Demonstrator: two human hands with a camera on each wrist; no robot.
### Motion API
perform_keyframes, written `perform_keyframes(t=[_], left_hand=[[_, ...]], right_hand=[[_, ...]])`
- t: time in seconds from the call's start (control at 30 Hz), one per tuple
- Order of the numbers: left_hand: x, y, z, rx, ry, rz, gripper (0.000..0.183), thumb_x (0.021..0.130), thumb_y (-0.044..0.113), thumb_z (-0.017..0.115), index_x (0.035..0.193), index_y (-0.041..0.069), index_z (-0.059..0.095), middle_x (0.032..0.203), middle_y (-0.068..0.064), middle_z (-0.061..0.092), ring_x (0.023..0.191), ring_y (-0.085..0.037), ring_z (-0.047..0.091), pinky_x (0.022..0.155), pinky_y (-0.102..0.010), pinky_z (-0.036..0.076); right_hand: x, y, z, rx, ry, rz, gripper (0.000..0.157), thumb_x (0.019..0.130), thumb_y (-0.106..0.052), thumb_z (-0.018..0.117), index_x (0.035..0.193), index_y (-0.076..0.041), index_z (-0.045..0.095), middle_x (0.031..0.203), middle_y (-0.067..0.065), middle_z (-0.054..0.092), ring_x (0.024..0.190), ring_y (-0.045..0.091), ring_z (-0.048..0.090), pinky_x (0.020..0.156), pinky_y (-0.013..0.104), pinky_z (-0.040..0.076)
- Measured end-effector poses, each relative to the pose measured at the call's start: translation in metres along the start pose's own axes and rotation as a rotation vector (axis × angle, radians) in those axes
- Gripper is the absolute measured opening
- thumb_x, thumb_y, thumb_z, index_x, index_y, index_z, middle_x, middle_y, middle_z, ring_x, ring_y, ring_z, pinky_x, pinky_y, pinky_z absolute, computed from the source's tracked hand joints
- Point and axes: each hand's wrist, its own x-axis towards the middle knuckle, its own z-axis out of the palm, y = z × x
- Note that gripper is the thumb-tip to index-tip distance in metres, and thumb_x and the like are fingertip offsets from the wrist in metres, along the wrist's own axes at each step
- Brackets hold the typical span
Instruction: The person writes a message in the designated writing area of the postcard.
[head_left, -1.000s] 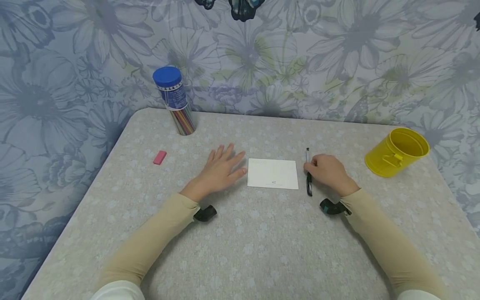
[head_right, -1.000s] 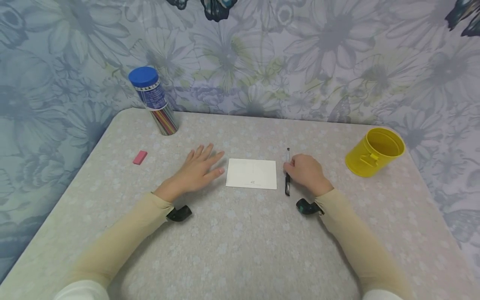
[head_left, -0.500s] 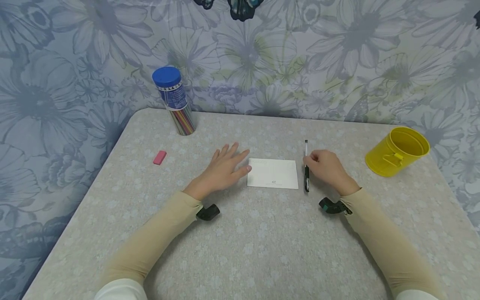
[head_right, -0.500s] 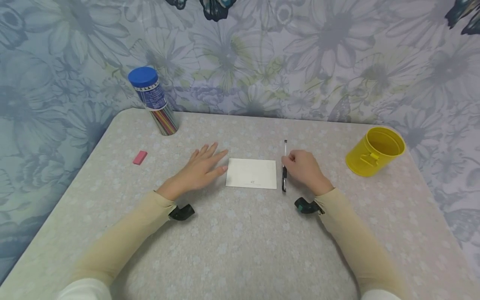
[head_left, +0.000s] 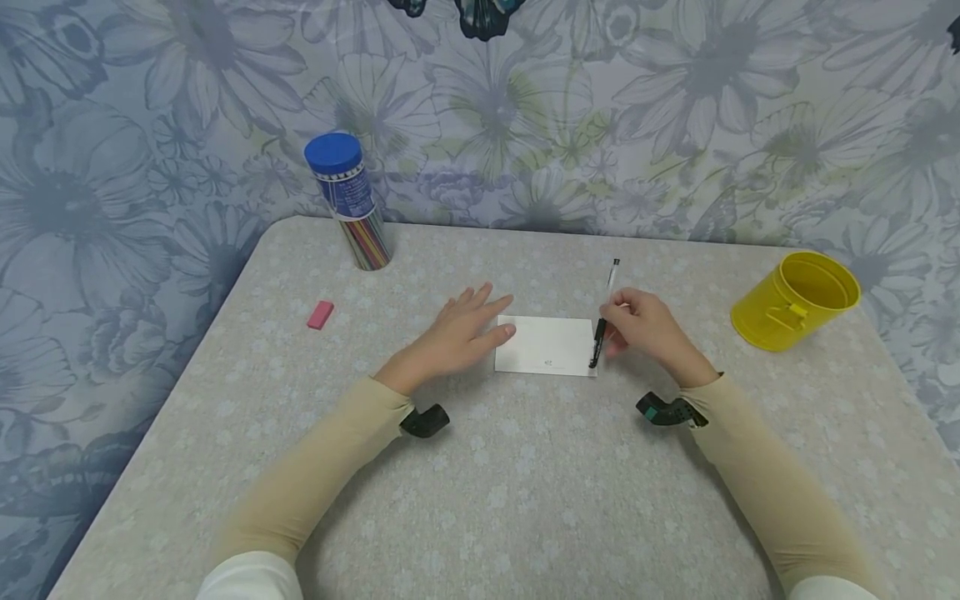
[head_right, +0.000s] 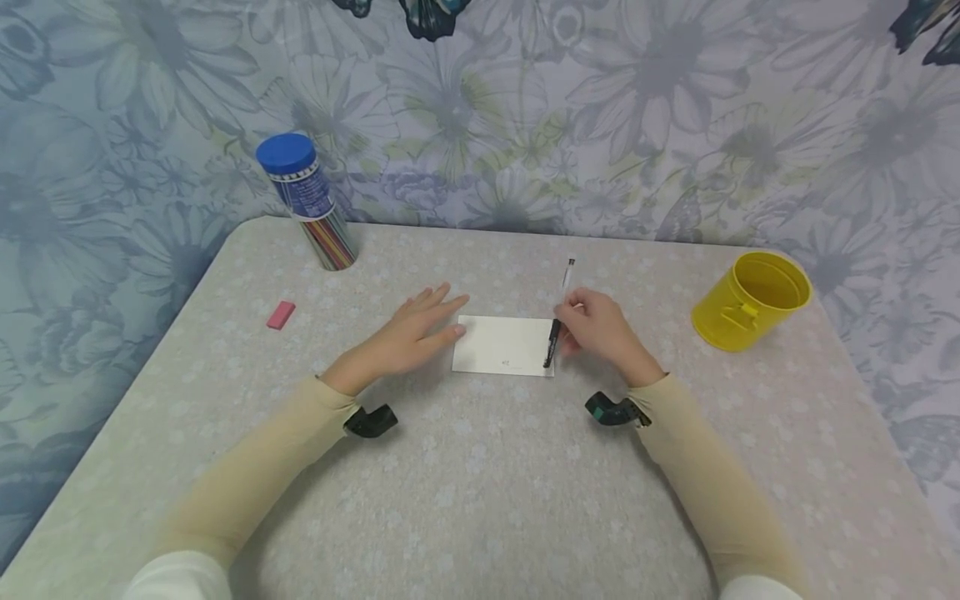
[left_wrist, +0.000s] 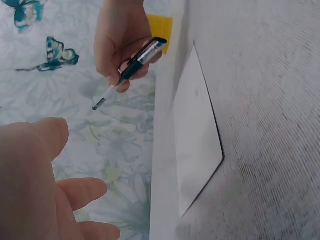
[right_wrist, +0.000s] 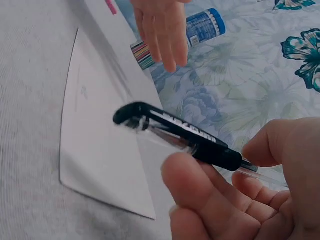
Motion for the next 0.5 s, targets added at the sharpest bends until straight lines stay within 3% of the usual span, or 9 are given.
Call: perform_keyframes(t=[0.23, 0.5], left_hand=[[0.002, 0.008, -0.001, -0.144, -0.040, 0.022, 0.061, 0.108, 0.048, 0.041, 0.160, 0.018, 0.035, 0.171, -0.017, 0.015, 0.160, -0.040, 0.008, 0.128, -0.059, 0.010], [0.001, 0.019, -0.005, -0.232, -0.043, 0.008, 0.059, 0.108, 0.046, 0.044, 0.160, 0.019, 0.037, 0.171, -0.013, 0.020, 0.160, -0.028, 0.017, 0.128, -0.053, 0.019]], right_hand=[[-0.003, -0.006, 0.002, 0.218, -0.063, -0.037, 0.013, 0.101, -0.012, 0.051, 0.104, -0.001, 0.045, 0.070, 0.003, 0.073, 0.059, 0.012, 0.071, 0.059, 0.029, 0.061], [-0.010, -0.015, 0.007, 0.418, -0.110, -0.073, 0.013, 0.098, 0.000, 0.049, 0.105, -0.002, 0.038, 0.073, -0.002, 0.072, 0.066, 0.009, 0.072, 0.063, 0.026, 0.061]])
